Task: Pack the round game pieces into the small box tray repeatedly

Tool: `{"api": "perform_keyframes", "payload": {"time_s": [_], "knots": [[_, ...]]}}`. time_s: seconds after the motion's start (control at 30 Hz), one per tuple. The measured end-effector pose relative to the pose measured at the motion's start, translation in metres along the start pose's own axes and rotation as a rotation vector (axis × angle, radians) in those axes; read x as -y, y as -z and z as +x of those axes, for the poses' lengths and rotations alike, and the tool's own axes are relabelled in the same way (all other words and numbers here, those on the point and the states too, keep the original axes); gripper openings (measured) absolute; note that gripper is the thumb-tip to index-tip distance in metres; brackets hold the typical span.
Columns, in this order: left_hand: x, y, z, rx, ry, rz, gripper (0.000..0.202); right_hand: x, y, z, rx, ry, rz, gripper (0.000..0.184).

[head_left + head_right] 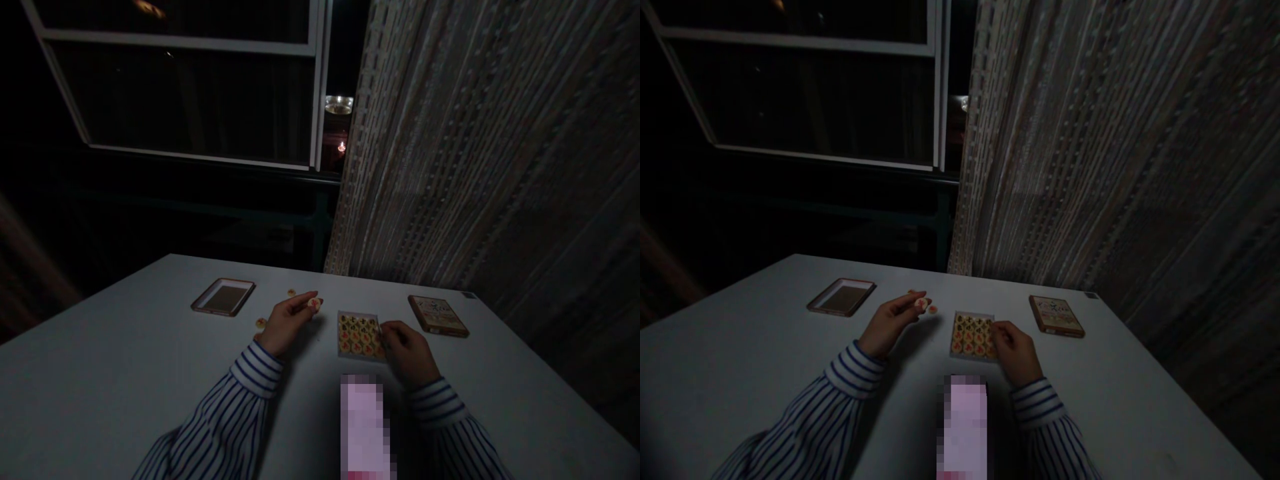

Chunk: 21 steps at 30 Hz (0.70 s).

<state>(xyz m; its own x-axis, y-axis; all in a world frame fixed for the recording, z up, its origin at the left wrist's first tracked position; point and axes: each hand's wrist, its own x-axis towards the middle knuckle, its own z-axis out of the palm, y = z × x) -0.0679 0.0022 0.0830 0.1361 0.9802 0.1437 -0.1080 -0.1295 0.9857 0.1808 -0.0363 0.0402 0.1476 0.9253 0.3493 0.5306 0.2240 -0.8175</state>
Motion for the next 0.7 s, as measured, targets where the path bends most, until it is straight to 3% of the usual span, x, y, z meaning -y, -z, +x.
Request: {"api": "perform_keyframes", "payload": {"time_s": [0.23, 0.7], "knots": [[0.005, -0.016, 0.002, 0.025, -0.004, 0.041, 0.042, -0.015, 0.003, -0.002, -0.042, 0.009, -0.053, 0.026], [0.010, -0.048, 0.004, 0.073, 0.012, -0.004, 0.032, -0.014, 0.007, -0.006, -0.073, 0.094, -0.094, 0.024]]}}
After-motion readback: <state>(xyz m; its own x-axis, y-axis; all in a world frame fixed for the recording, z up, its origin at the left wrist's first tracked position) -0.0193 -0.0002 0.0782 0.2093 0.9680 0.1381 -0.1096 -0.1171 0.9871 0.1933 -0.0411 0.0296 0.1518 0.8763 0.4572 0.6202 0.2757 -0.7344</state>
